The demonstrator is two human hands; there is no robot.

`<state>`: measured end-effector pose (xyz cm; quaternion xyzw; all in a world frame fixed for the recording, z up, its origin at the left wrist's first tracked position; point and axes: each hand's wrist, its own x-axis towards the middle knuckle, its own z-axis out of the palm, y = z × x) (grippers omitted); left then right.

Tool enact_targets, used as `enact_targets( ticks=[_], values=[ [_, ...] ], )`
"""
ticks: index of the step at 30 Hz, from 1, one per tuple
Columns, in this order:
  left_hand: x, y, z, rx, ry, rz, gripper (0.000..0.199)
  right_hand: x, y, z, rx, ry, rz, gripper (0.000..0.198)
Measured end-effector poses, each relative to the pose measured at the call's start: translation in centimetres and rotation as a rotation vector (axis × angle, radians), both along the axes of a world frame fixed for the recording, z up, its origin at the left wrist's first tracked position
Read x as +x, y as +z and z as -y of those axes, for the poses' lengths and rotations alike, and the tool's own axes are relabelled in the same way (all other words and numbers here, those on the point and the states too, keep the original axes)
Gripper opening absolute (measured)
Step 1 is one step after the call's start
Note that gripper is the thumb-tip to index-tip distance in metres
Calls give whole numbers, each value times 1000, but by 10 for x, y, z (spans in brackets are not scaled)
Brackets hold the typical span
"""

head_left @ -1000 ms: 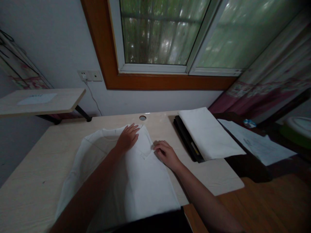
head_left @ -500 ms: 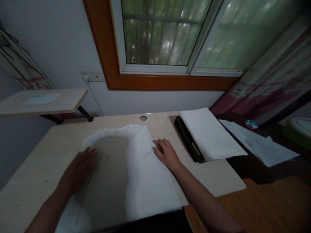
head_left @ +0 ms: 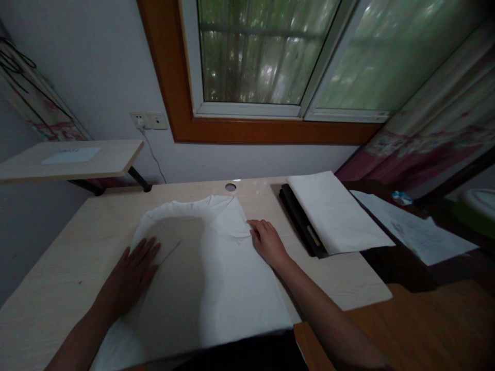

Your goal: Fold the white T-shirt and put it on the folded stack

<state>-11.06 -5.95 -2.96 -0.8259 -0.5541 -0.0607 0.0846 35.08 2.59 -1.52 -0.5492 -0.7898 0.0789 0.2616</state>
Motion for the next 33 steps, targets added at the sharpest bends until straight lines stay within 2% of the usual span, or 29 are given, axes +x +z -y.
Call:
enact_targets(
  ticks=[8, 15, 21, 27, 33],
  values=[
    [19, 2, -45, -25, -11, -7, 58, 9, 8, -29, -61, -155, 234, 32],
    [31, 1, -92, -35, -6, 0, 59, 11, 12, -68, -47, -220, 312, 32],
    [34, 3, -118, -48, -16, 9, 60, 16, 12, -94, -32, -247, 353, 32],
    [36, 9, -128, -47, -16, 16, 58, 13, 16, -104, -26, -264, 389, 35],
    [53, 17, -114, 19, 15, 0, 56, 4, 21, -95, -35, -329, 419, 33]
  ],
)
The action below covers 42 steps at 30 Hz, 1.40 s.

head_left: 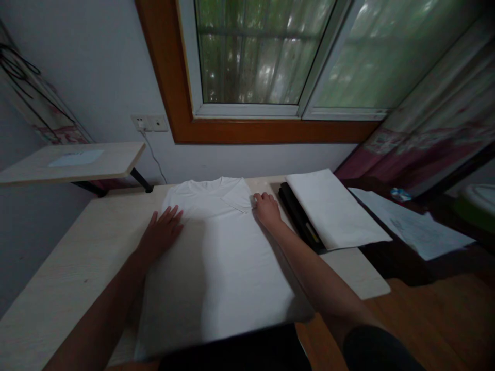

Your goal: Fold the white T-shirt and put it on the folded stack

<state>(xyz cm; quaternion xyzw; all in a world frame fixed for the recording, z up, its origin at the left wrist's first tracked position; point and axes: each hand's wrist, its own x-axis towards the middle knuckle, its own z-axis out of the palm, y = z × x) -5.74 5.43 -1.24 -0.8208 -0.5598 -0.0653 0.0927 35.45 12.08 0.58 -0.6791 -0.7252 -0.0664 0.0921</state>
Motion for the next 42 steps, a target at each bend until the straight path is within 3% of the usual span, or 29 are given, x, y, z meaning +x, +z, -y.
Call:
enact_targets(
  ticks=[5, 9, 12, 17, 29, 35, 38, 42],
  values=[
    [19, -4, 19, 1, 43, 25, 57, -8, 5, 16, 82, 20, -24, 33],
    [29, -12, 29, -10, 96, 48, 59, -20, -3, 33, 135, 237, -81, 36],
    [31, -15, 31, -6, 102, 64, 59, -27, -18, 44, 96, 346, -97, 43],
    [29, -14, 24, 0, 78, 55, 60, -28, -32, 42, 28, 330, -117, 48],
    [25, -13, -25, -51, 66, 64, 63, -25, -26, -2, -11, 327, -95, 51],
    [25, -11, -30, -46, 74, 77, 61, -24, -26, -5, -3, 310, -98, 50],
    [40, -9, -26, 9, 95, 100, 57, -36, -22, 0, 23, 256, -114, 49],
    [85, -4, -25, 47, 76, 150, 55, -74, -20, 9, 70, 285, -164, 48]
  ],
)
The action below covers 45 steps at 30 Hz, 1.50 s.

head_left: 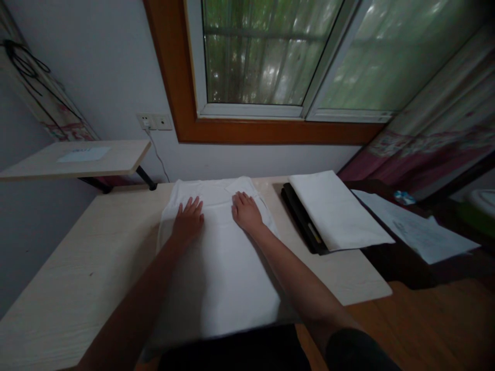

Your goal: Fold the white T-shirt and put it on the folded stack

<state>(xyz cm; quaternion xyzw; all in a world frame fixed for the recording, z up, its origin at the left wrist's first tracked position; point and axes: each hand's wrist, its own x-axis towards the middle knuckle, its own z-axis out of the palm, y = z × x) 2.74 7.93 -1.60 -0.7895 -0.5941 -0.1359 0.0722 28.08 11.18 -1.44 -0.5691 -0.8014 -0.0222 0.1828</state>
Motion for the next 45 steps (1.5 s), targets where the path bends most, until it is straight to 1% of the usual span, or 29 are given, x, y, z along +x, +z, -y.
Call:
enact_targets(
  ticks=[2, 4, 7, 9, 11, 16, 19, 23, 26, 31, 37, 39, 42, 45],
  values=[
    [25, 0, -1, -2, -23, 36, 55, -21, -3, 5, -1, 46, -21, 48],
    [43, -4, -1, -6, -17, 80, 55, -36, -7, 9, -22, 63, -44, 48],
    [50, -13, 1, 13, -2, 119, 54, -41, -13, 14, -34, 45, -72, 48],
    [42, -17, 6, 18, -24, 108, 53, -33, -14, 17, -31, 48, -78, 48],
    [29, -16, 11, -6, -58, 77, 52, -19, -13, 19, -29, 67, -82, 47],
    [-14, -10, 31, -82, -129, 33, 53, 23, -11, 28, -21, 104, -125, 44],
    [-42, -11, 45, -98, -178, 35, 54, 48, -10, 35, -27, 156, -152, 42],
    [-68, -15, 58, -110, -169, 31, 55, 76, -8, 43, -27, 144, -166, 41],
    [-72, -13, 62, -102, -149, 33, 55, 91, -8, 46, -25, 118, -153, 42],
    [-60, -8, 66, -82, -129, 6, 53, 106, -12, 53, -11, 116, -85, 44],
    [-47, -16, 94, -75, 18, -43, 58, 113, -15, 67, -52, 103, 42, 50],
    [-47, -18, 100, -74, 32, -42, 59, 111, -14, 68, -58, 93, 67, 51],
    [-51, -18, 96, -79, 8, -53, 59, 106, -13, 66, -63, 75, 91, 52],
    [-56, -16, 83, -77, -5, -80, 59, 100, -10, 59, -67, 60, 101, 53]
  ],
)
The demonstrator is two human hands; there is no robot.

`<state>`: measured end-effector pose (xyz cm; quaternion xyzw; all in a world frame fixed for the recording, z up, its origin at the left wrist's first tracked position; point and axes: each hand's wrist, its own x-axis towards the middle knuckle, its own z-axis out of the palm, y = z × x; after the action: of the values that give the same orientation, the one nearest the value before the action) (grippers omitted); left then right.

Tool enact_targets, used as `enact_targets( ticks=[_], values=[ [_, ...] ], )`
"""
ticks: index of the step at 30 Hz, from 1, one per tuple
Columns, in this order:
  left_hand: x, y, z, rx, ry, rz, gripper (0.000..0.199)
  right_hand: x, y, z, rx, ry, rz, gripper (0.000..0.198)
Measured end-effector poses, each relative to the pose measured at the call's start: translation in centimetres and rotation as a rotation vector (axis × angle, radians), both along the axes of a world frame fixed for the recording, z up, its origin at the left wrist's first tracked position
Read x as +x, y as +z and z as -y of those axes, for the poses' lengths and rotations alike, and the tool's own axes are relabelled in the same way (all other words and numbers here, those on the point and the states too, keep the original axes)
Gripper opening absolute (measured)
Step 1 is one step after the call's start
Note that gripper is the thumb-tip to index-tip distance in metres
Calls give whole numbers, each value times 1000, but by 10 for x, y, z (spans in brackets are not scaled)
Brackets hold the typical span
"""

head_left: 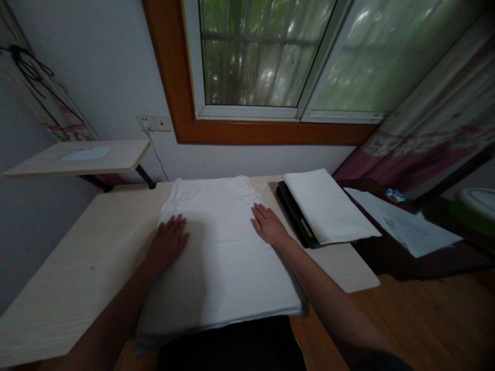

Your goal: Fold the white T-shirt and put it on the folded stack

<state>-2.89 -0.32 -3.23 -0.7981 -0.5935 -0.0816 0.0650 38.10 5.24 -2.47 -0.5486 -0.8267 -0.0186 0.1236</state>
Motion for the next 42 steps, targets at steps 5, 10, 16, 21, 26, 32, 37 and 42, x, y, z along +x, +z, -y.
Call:
enact_targets(
  ticks=[5, 10, 16, 21, 26, 32, 37, 42],
  values=[
    [-5, 3, -22, -27, 8, -32, 59, -6, 1, -13, -6, -19, 10, 53],
    [-8, 8, -37, -33, 11, -22, 60, -10, -2, -26, 22, -39, 14, 52],
    [-11, 12, -49, -32, 23, -24, 60, -14, 1, -39, 47, -64, 43, 50],
    [5, 19, -50, -13, 38, -1, 55, -37, 9, -35, 84, -116, -1, 46],
    [61, 23, -52, 104, 20, 126, 53, -102, 15, -21, 58, -119, -142, 51],
    [105, 7, -50, 144, 74, 163, 53, -152, 5, -3, 11, -80, -201, 50],
    [84, 6, -36, 82, 53, 96, 55, -120, -1, 2, 34, -105, -186, 49],
    [46, 8, -20, 34, 71, 63, 57, -64, -4, 5, 41, -140, -152, 51]
  ],
)
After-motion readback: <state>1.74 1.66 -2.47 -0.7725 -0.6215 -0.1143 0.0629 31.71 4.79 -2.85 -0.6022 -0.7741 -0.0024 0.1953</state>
